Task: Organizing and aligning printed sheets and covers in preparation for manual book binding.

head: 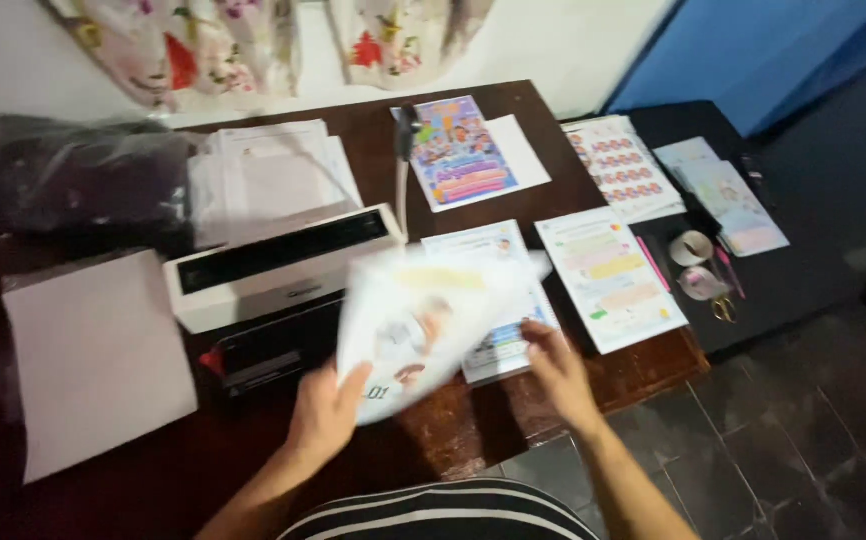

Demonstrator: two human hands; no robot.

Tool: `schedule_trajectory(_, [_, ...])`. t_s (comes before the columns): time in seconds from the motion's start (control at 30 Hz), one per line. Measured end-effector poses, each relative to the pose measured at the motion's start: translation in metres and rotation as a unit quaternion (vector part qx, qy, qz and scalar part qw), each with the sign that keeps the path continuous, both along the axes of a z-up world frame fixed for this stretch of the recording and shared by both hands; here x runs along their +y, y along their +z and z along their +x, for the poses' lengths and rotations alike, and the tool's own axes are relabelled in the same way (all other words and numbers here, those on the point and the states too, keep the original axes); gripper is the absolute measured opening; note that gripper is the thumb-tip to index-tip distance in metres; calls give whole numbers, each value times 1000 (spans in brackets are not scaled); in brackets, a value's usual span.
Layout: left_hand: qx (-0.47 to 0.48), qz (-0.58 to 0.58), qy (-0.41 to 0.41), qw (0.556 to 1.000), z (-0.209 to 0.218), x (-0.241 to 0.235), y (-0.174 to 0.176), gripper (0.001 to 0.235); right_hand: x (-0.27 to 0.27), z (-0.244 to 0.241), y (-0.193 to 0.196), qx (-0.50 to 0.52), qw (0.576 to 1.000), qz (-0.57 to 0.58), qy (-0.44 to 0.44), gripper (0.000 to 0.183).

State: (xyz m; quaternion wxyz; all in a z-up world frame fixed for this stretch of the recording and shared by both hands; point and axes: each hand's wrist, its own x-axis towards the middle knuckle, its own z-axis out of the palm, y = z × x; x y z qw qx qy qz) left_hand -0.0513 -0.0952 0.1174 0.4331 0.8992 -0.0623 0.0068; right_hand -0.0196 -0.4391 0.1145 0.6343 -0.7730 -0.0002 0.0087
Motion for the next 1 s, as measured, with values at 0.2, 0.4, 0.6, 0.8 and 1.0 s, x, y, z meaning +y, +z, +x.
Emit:
schedule_trajectory(0.2, [25, -211, 82, 974, 45, -56, -1, 32, -22, -16, -41, 102, 959, 261, 49, 27])
schedule_trajectory(0.4, [75, -267, 130, 952, 81, -130, -44, 33, -76, 24, -34, 110, 989, 99, 4, 24])
schedule_trajectory(0.6, [100, -293, 209, 928, 127, -174, -138, 36, -108, 88, -87, 69, 981, -181, -14, 30])
schedule_trajectory(0.8, [84, -151, 274, 946, 142, -187, -158, 59, -113, 114, -119, 56, 969, -241, -13, 32])
schedule_trajectory(1.0, [72, -102, 264, 956, 148, -190, -160, 90, -121, 110, -126, 56, 959, -276, 18, 36])
